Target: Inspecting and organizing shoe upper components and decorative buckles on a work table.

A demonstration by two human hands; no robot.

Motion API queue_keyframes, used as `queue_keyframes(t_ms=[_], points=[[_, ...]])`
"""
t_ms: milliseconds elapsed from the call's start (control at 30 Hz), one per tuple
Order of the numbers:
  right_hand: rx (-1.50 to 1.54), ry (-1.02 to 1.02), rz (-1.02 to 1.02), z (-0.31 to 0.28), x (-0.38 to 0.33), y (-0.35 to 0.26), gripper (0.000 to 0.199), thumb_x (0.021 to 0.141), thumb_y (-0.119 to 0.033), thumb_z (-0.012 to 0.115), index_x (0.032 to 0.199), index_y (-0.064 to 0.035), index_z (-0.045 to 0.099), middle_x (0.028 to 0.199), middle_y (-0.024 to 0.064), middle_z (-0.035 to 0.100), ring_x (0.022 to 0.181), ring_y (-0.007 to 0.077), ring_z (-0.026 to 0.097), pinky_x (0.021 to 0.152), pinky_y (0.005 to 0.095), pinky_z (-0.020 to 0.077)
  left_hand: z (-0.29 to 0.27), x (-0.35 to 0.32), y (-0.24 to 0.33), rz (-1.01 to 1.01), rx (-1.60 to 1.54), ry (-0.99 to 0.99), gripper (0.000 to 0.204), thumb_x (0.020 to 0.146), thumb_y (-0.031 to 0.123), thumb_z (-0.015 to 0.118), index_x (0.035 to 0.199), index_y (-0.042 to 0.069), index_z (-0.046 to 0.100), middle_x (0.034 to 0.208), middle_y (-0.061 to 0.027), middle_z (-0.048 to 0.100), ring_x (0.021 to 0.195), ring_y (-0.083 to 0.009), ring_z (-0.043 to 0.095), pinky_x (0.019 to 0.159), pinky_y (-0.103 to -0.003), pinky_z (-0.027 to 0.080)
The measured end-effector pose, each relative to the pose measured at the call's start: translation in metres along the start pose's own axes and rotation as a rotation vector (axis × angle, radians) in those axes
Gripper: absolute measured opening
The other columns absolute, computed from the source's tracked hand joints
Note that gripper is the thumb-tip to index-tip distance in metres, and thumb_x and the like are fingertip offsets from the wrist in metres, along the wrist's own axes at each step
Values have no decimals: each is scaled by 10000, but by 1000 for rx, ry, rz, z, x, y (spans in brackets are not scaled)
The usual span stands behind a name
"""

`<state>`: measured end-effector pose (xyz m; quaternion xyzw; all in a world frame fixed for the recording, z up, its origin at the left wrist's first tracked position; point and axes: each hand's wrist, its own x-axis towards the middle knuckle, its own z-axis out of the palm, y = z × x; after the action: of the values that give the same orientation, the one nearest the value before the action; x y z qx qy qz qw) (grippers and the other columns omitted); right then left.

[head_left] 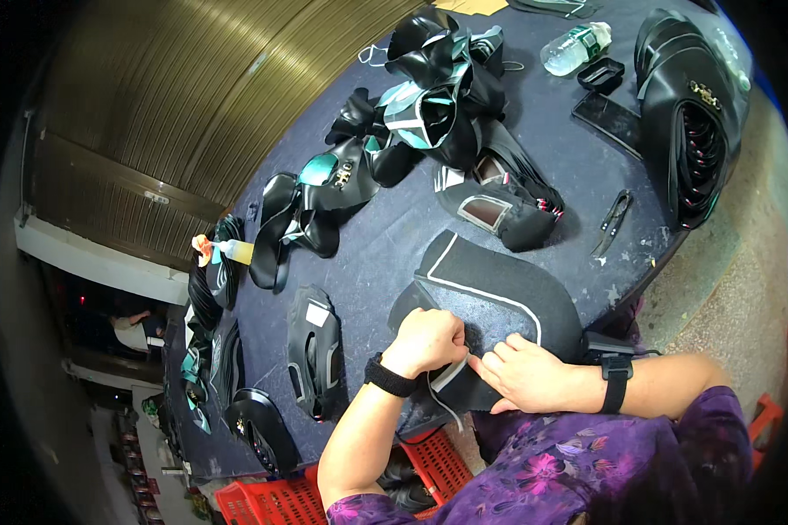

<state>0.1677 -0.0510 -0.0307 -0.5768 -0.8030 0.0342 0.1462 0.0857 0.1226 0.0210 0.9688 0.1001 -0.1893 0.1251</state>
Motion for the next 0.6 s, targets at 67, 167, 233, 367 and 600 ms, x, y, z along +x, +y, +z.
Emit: queue_keyframes(t_ms=[67,167,233,367,600], points=[[-24,6,30,1,2,-1,752,658,-460,644,1164,69,471,905,77,504,833,191,475,733,303,354,-4,0,-1,-29,34,-37,180,623,244,655,620,67,623,578,-92,597,558,-251,595,560,-335,463],[-47,17,26,1,5,-2,745,664,-465,634,1160,68,475,880,78,516,812,195,489,723,305,356,-5,-3,-12,-61,-17,-69,193,633,267,654,631,75,640,583,-91,601,570,-245,598,587,-332,459],[-73,41,31,1,6,-4,718,677,-457,619,1164,50,477,822,70,504,788,190,496,719,303,357,-7,-6,-23,-46,-170,-62,172,647,259,635,660,90,663,604,-84,615,572,-227,601,605,-310,457],[-47,27,34,0,6,-3,710,671,-454,623,1153,49,486,808,66,508,782,192,503,717,304,359,-21,-10,-32,-41,-249,-50,167,667,203,656,712,42,652,553,-75,579,507,-160,572,541,-253,448],[-32,2,57,-2,9,-4,668,670,-447,629,1120,33,516,839,72,510,820,209,503,791,333,355,-14,1,-41,102,-124,107,178,639,211,679,653,39,635,496,-60,542,449,-176,543,520,-267,431]])
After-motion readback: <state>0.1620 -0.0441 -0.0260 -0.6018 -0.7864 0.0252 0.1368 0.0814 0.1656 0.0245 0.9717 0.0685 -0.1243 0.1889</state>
